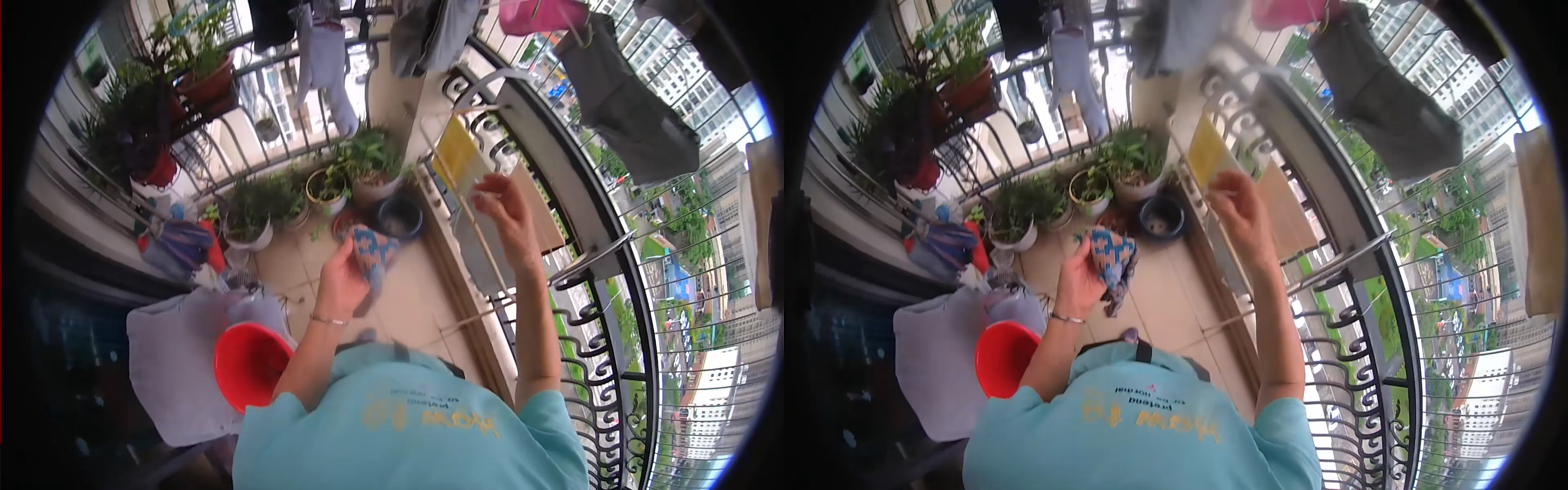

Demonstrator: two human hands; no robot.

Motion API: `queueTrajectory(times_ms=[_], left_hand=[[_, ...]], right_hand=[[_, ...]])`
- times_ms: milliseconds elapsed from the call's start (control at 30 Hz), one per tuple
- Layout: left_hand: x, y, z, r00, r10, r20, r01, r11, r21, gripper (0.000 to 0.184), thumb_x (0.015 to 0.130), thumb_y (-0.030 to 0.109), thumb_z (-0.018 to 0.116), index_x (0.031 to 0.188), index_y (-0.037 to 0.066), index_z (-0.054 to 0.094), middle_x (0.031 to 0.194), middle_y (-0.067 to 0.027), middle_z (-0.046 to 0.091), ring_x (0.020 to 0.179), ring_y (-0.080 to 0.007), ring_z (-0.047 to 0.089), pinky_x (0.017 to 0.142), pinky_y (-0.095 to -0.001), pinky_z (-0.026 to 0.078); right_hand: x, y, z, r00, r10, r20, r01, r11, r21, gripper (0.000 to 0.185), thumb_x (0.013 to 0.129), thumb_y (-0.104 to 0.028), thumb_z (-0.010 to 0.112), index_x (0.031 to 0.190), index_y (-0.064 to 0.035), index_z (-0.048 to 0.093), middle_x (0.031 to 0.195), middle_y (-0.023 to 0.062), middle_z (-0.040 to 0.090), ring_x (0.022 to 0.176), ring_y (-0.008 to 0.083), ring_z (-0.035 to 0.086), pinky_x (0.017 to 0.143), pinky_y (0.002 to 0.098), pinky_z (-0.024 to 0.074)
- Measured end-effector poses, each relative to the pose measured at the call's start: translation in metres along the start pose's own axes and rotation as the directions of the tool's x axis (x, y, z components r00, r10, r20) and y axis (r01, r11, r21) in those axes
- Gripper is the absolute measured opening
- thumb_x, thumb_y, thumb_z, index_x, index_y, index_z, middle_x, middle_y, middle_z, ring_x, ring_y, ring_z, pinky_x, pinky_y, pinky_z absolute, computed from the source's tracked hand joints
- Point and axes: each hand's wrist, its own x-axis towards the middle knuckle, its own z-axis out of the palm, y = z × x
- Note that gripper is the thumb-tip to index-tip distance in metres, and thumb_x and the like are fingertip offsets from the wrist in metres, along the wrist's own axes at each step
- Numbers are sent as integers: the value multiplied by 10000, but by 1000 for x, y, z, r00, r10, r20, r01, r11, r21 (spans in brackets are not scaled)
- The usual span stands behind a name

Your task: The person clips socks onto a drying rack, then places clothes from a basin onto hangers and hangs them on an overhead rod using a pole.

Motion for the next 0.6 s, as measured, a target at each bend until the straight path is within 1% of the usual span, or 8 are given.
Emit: queueTrajectory(times_ms=[133,200,300,333,400,467,500,600], left_hand=[[-7,-3,-7,1000,-15,-24,15,1000,-6,264,962,211,464,1159,43,516,1123,-165,594,1089,-316,558,987,-470,434],[-11,-4,-17,998,-30,-49,28,999,-32,261,961,204,462,1159,44,520,1118,-162,595,1067,-310,564,977,-474,438],[-20,-4,-27,995,-33,-96,27,998,-61,258,961,196,461,1159,44,521,1106,-164,595,1047,-302,568,962,-476,442],[-21,-4,-29,993,-30,-112,22,997,-71,257,961,194,460,1160,43,521,1102,-165,594,1042,-300,569,958,-476,443],[-25,-3,-36,996,-46,-82,39,996,-85,258,960,191,460,1165,46,521,1092,-161,595,1040,-293,569,958,-476,441],[-27,-1,-39,997,-57,-54,52,994,-94,259,960,187,459,1170,50,521,1086,-154,596,1038,-289,569,961,-481,437],[-29,-1,-39,997,-60,-40,56,994,-95,259,959,186,459,1172,52,521,1086,-148,596,1036,-288,569,963,-486,434],[-33,3,-41,996,-63,-58,59,996,-70,246,956,183,461,1157,58,529,1075,-128,594,1031,-297,566,985,-507,412]], right_hand=[[102,-102,-3,930,-345,-128,352,935,34,401,871,-207,617,1180,30,521,1077,110,594,993,187,575,879,309,457],[154,-139,-6,891,-436,-129,444,895,37,374,921,-168,576,1204,64,497,1092,134,604,1034,189,591,932,297,467],[210,-174,1,868,-487,-100,484,873,-51,419,920,-207,587,1221,70,497,1070,123,609,995,182,605,921,281,479],[234,-178,4,873,-470,-130,459,882,-105,354,916,-237,598,1120,50,562,992,93,624,896,151,599,811,261,490],[269,-186,11,878,-397,-267,267,870,-414,256,905,-233,609,944,20,614,861,57,627,754,102,558,678,249,454],[293,-189,13,877,-342,-338,90,807,-584,227,888,-215,620,805,-4,607,741,30,606,630,76,502,586,255,405],[300,-189,13,882,-314,-352,46,800,-599,186,871,-171,629,803,2,623,690,41,609,556,73,507,530,244,404],[318,-180,5,931,-248,-270,141,922,-360,118,862,-108,623,822,2,640,679,56,620,530,79,525,468,217,381]])
